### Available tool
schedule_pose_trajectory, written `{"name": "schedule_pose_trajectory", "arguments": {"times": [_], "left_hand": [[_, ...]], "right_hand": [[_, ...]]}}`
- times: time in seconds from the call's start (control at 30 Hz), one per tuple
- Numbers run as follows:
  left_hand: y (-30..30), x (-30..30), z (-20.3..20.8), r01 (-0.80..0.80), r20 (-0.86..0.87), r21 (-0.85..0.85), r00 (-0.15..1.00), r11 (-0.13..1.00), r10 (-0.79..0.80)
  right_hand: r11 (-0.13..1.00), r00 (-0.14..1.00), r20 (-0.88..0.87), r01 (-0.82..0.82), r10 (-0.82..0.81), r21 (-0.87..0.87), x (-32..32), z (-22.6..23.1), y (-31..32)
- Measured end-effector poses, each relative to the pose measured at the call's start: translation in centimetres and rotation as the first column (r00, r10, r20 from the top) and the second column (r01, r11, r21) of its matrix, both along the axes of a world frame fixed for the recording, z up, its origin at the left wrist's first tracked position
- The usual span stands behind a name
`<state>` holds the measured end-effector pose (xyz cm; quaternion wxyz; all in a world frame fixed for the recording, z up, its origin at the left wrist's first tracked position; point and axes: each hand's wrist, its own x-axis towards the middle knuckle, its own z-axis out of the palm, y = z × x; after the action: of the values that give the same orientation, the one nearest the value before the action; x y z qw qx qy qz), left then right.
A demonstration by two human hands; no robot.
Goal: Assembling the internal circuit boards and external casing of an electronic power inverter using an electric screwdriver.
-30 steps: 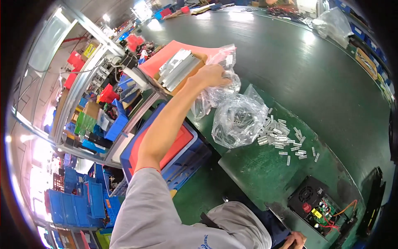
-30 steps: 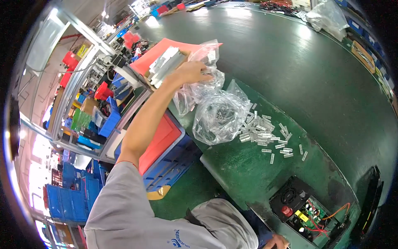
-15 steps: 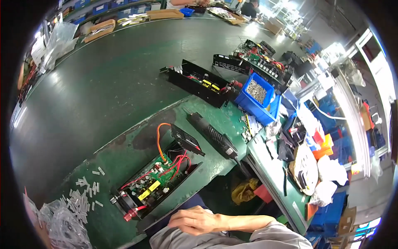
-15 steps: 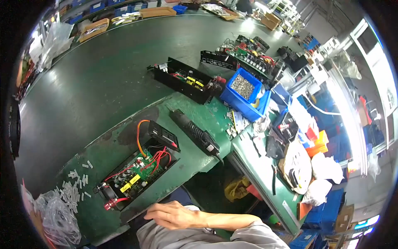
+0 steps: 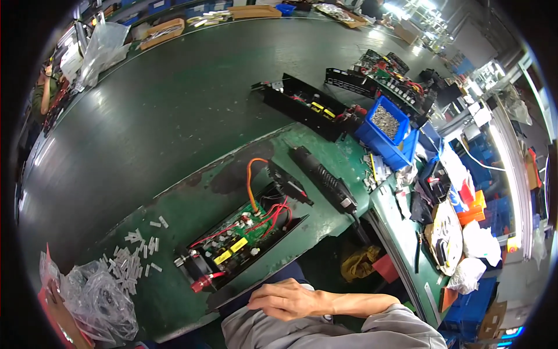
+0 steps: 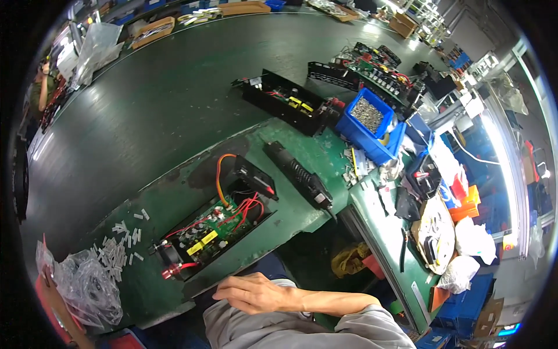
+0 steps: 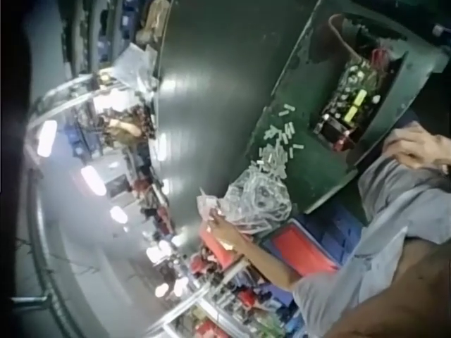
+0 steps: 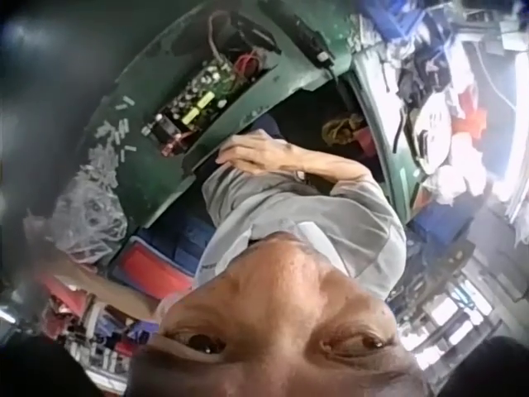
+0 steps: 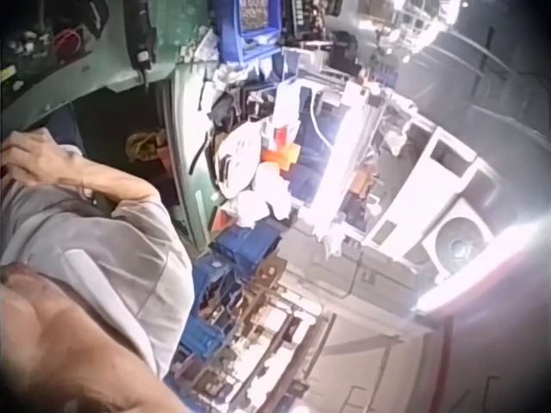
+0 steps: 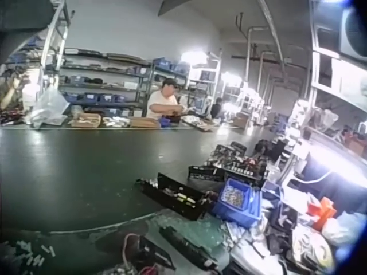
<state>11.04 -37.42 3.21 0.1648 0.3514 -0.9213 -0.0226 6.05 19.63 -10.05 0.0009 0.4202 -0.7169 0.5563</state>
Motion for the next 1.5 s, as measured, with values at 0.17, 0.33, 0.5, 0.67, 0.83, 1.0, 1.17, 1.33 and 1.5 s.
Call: {"name": "schedule_pose_trajectory", "arguments": {"times": [0.17, 0.33, 0.5, 0.67, 0.83, 1.0, 1.17, 1.33, 1.5], "left_hand": [[-4.1, 3.8, -2.4, 0.203, -0.199, -0.145, 0.953, 0.968, -0.230], [10.9, 5.3, -9.1, 0.259, -0.480, 0.297, 0.872, 0.919, -0.091], [23.6, 0.8, -11.9, 0.361, -0.287, 0.495, 0.926, 0.790, -0.244], [23.5, 0.7, -13.6, 0.468, -0.350, 0.293, 0.864, 0.833, -0.362], [26.4, 1.8, -7.6, 0.399, -0.388, 0.473, 0.895, 0.785, -0.221], [34.2, 0.7, -4.5, 0.635, -0.372, 0.705, 0.710, 0.316, -0.597], [38.0, -1.7, -4.2, 0.577, -0.422, 0.809, 0.698, 0.106, -0.579], [40.5, -4.5, -4.6, 0.624, -0.442, 0.781, 0.580, 0.025, -0.684], [41.3, -7.7, -3.3, 0.681, -0.522, 0.729, 0.620, 0.071, -0.586]], "right_hand": [[0.998, 0.997, 0.020, -0.068, 0.068, -0.015, 0.0, -0.4, -0.4], [0.999, 1.000, -0.019, 0.014, -0.013, 0.051, 0.9, -0.6, -1.3], [1.000, 0.999, 0.034, -0.005, 0.004, 0.016, 0.8, -1.2, -1.9], [0.999, 1.000, 0.000, -0.014, 0.014, 0.041, 0.6, -1.3, -1.8], [1.000, 0.993, 0.114, -0.018, 0.020, -0.023, 0.0, -0.2, -2.0], [0.987, 0.938, 0.339, -0.012, 0.066, -0.158, -0.2, 2.2, -2.5], [0.981, 0.948, 0.316, 0.088, -0.030, -0.171, -1.9, 2.3, 0.4], [0.947, 0.929, 0.352, 0.207, -0.112, -0.245, -2.7, 1.3, 4.2], [0.891, 0.689, 0.720, 0.372, -0.078, -0.260, -3.0, 0.1, 6.1]]}}
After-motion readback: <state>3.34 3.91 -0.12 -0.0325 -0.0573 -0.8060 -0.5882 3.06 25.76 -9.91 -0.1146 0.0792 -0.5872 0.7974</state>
